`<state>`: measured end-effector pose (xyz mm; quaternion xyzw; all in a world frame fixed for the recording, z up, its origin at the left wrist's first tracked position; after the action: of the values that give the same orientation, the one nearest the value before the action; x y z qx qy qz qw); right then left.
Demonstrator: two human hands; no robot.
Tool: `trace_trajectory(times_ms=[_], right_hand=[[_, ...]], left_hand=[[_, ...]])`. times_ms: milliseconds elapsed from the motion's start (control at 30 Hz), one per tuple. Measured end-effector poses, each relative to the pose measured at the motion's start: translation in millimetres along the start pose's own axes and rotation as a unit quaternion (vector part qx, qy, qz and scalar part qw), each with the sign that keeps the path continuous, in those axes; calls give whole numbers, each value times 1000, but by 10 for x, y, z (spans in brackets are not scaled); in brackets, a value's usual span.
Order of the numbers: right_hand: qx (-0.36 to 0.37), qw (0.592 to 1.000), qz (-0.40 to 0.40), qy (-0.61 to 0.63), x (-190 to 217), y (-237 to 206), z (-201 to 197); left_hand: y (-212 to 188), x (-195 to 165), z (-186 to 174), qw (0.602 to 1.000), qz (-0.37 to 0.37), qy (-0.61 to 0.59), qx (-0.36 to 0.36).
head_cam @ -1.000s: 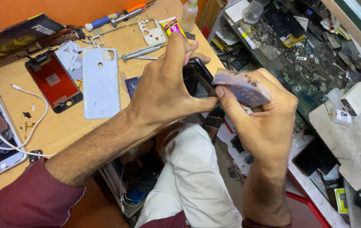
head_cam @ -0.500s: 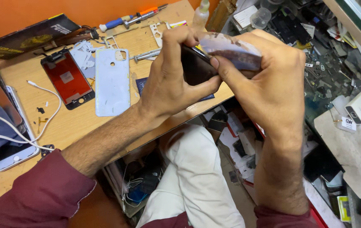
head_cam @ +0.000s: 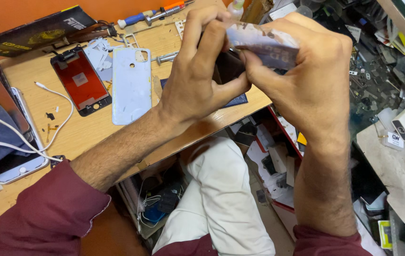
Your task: The person applies adhesive to the edge of a smartphone back cover, then separates the back cover from the phone body. They remove a small black strip from the phone's interior and place it on the workbench. The person then repositions the strip inside the phone near the camera module area.
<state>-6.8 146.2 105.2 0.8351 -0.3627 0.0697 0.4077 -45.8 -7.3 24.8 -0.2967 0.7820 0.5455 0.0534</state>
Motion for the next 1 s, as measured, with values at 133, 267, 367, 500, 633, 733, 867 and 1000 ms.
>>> trace_trajectory(times_ms=[133, 267, 367, 500, 633, 733, 867, 1000], right_hand=[[6, 1000, 24, -2, -32, -49, -29], [11, 1000, 21, 21, -15, -13, -39], [-1, 992, 120, 27, -32, -6, -49], [-33, 977, 157, 140, -8, -42, -37], [-50, 971, 184, 145, -82, -145, -21], [-59, 970, 174, 160, -175, -244, 26], [-111, 953, 172, 223, -368, -356, 166], [-154, 930, 170, 288, -511, -493, 283]], left_hand=[[27, -70, -24, 997, -2, 69, 38], [113, -145, -81, 992, 61, 111, 4], [125, -202, -112, 985, 101, 136, -18], [99, -138, -69, 991, 68, 112, 40], [51, -48, -9, 989, 49, 113, 83], [44, -19, -2, 988, 43, 125, 84], [106, -12, -58, 988, 69, 117, 78], [126, -28, -123, 988, 47, 85, 118]])
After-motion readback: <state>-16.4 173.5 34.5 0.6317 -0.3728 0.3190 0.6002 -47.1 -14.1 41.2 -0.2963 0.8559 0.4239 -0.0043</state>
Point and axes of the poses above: each hand's wrist, its own y-axis towards the middle knuckle, its own z-axis out of the palm, x = y × z, the point moved 4 cm from there along y, towards the middle knuckle, and after that the axes turned 9 degrees about y, right-handed, at the moved point
